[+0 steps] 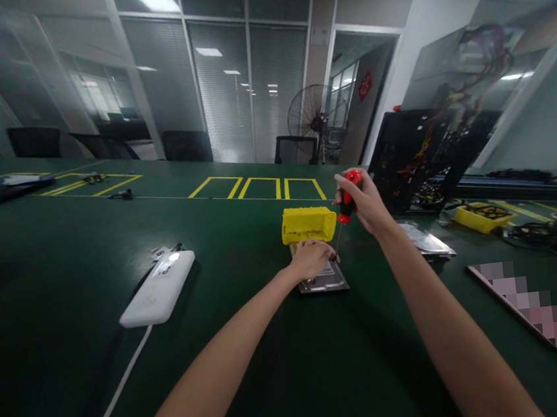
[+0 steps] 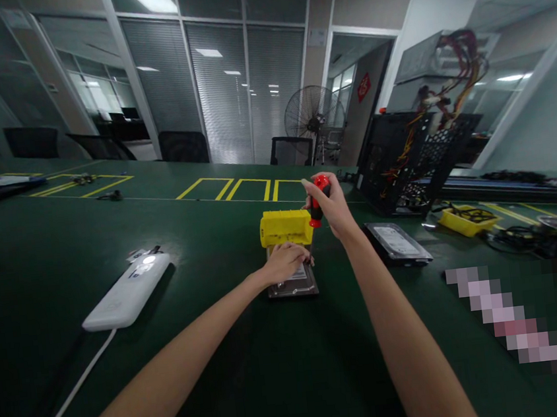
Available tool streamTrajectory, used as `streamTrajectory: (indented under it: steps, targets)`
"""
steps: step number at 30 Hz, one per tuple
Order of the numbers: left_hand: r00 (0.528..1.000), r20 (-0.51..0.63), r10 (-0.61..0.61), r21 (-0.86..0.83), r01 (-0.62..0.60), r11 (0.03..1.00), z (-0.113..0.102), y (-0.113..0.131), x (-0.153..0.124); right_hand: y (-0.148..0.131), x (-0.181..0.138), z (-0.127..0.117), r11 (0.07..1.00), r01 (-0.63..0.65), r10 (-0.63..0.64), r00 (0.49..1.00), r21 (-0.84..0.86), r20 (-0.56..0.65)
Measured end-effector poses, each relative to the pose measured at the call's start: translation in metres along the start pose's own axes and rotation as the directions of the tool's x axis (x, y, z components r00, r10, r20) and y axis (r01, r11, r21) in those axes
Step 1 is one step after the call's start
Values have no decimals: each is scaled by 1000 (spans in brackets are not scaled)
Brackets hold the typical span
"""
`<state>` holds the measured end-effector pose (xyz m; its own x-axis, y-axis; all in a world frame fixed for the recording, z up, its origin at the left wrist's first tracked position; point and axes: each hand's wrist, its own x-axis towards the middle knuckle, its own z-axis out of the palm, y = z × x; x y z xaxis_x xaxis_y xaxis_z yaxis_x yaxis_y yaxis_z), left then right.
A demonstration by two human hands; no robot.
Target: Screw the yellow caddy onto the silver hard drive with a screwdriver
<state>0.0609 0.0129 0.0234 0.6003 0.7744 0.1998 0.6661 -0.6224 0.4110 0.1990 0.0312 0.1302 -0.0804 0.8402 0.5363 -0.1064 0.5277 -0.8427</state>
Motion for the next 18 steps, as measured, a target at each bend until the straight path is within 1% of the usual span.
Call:
streamTrajectory:
  steps: [4,6,11,15,18]
  targets:
    - [1000,-2,13,-32,-13,999,-1,1,-1,-1,0,0,995,-58,53,997,85,62]
    - [1000,-5,8,-38,-8,999,-1,2,-2,-2,0,0,995,-63,58,996,83,68]
    - [1000,7,-1,-38,1,999,-3,4,-3,-5,0,2,1000,-11,11,1000,0,25]
    - [1000,3,-1,-33,1,999,-3,4,-3,-7,-2,2,999,33,-32,998,-22,59]
    - [1000,-6,-5,-29,5,1000,-1,3,-3,-5,-1,1,1000,27,-27,997,5,77]
